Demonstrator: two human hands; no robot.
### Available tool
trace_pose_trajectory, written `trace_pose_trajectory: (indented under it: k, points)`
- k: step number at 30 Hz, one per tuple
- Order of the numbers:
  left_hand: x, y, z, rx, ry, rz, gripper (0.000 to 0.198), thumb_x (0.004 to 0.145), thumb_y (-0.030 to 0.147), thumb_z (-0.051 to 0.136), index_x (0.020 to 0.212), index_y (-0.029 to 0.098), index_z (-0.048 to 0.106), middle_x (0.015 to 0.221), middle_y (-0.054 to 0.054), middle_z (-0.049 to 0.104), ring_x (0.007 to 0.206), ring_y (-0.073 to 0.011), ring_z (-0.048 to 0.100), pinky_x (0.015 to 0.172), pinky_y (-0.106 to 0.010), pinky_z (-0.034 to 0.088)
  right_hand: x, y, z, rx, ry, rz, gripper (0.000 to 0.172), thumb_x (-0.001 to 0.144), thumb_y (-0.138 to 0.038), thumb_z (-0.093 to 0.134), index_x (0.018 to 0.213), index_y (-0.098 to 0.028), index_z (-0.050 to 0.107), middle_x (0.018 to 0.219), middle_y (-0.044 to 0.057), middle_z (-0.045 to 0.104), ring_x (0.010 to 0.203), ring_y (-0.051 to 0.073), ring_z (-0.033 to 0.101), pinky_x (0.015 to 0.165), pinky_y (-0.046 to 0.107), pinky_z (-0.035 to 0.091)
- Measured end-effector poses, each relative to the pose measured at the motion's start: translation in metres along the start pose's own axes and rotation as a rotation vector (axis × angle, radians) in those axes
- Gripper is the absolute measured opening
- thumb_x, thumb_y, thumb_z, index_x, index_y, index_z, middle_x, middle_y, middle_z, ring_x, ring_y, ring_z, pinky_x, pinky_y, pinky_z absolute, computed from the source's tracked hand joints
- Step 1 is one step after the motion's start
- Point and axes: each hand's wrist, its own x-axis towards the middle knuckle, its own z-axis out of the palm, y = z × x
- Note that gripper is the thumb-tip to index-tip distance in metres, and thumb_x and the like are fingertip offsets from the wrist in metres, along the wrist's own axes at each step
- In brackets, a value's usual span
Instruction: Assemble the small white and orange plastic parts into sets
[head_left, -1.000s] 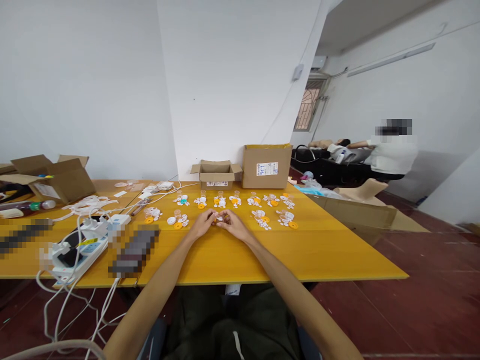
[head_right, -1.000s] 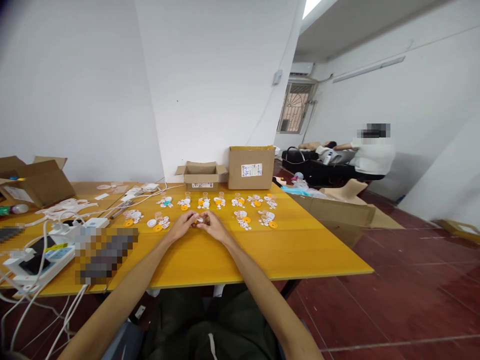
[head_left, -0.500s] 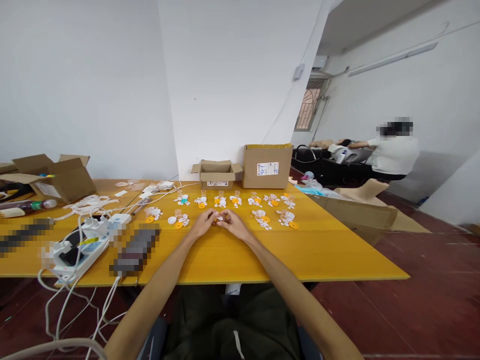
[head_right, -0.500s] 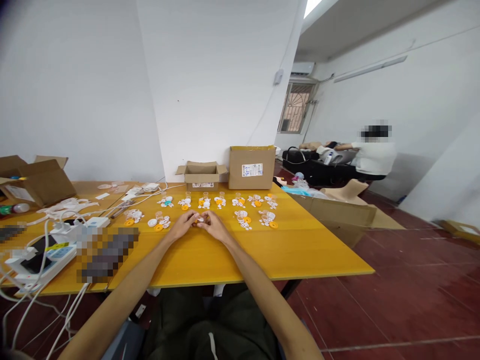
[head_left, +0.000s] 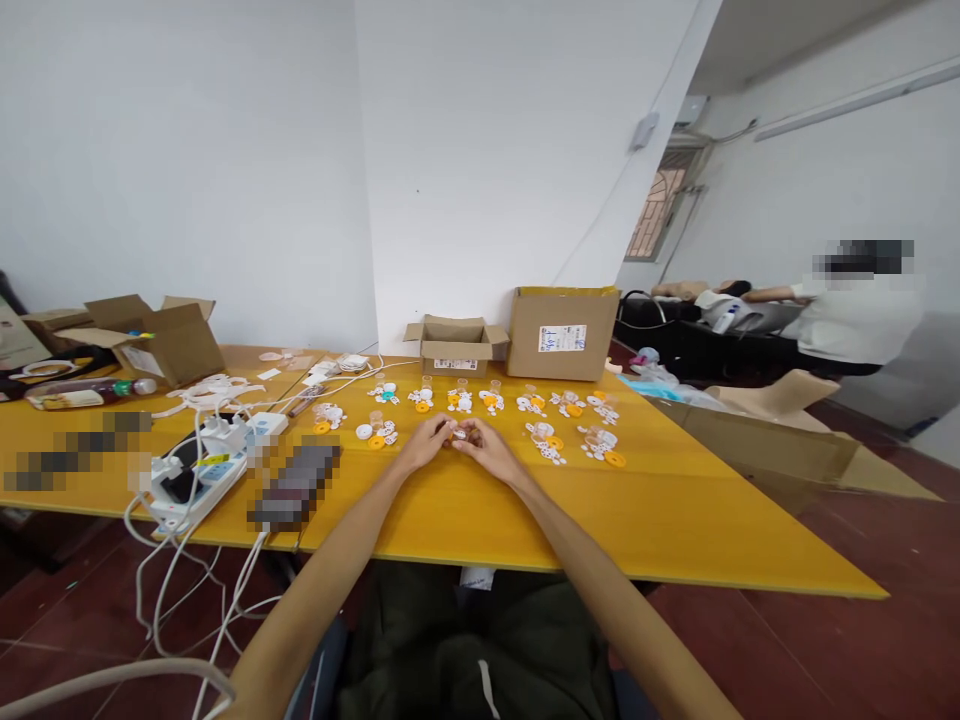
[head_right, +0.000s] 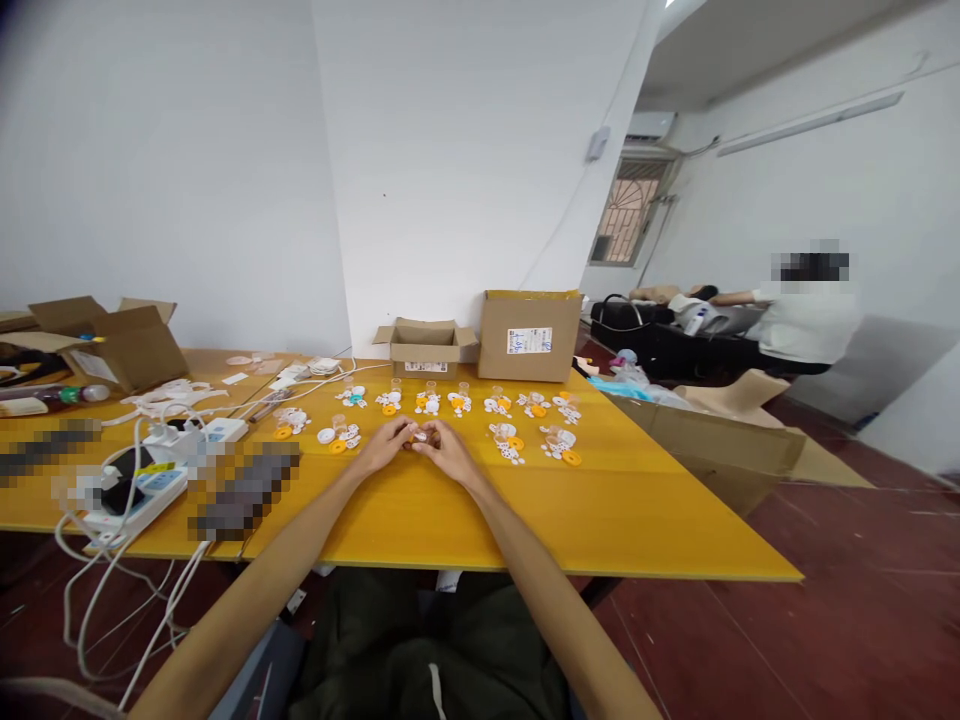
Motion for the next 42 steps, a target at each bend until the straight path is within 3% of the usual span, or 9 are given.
trace_pose_trajectory:
  k: [6,14,20,27,37,42]
  points:
    - [-0.002,0.003,0.0,0.021,0.006,0.004,0.035,0.089,0.05,0.048,0.085,0.018,0.061,0.079,-0.001,0.064,0.069,-0.015,0.058,0.072,-0.029,0.049,-0.001,-0.004,-0.002,0.012,-0.023,0.019,0.036,0.082,-0.057,0.056,0.088,-0.022,0.063,0.082,0.002,0.067,0.073,0.018,0.06,0.072,0.033,0.05]
    - [-0.002,0.001,0.001,0.017,0.006,0.018,0.036,0.089,0.051,0.049,0.09,0.018,0.064,0.082,-0.001,0.066,0.075,-0.0164,0.059,0.07,-0.028,0.049,-0.002,0.003,-0.002,-0.028,0.009,0.0,0.041,0.068,-0.051,0.074,0.095,-0.022,0.063,0.087,0.001,0.067,0.071,0.017,0.059,0.07,0.033,0.05]
    - [-0.003,0.001,0.002,0.018,0.01,0.01,0.033,0.09,0.048,0.047,0.087,0.018,0.061,0.078,0.0,0.063,0.069,-0.0151,0.058,0.071,-0.028,0.048,-0.004,0.0,0.0,0.026,0.005,0.019,0.038,0.08,-0.057,0.06,0.091,-0.022,0.064,0.086,0.004,0.069,0.077,0.02,0.063,0.074,0.035,0.052]
    - [-0.002,-0.003,0.005,0.03,-0.001,-0.001,0.033,0.09,0.047,0.046,0.088,0.018,0.061,0.079,-0.001,0.063,0.072,-0.0155,0.057,0.071,-0.027,0.047,-0.005,0.006,-0.003,0.036,0.0,0.025,0.041,0.068,-0.05,0.075,0.095,-0.023,0.061,0.086,0.003,0.068,0.076,0.02,0.063,0.073,0.036,0.054]
    - [-0.006,0.005,0.004,0.059,-0.017,-0.008,0.032,0.091,0.045,0.045,0.088,0.018,0.061,0.078,0.0,0.063,0.073,-0.0154,0.057,0.073,-0.027,0.046,-0.009,-0.009,-0.002,0.088,0.002,0.075,0.042,0.075,-0.06,0.065,0.094,-0.022,0.064,0.095,0.006,0.071,0.087,0.021,0.066,0.081,0.038,0.055]
    - [-0.01,0.009,0.004,0.075,-0.017,-0.02,0.027,0.091,0.04,0.045,0.091,0.018,0.061,0.082,-0.001,0.066,0.076,-0.0166,0.059,0.077,-0.028,0.047,-0.01,-0.009,-0.003,0.111,0.037,0.083,0.045,0.068,-0.059,0.072,0.094,-0.023,0.062,0.093,0.005,0.07,0.088,0.021,0.066,0.084,0.037,0.055]
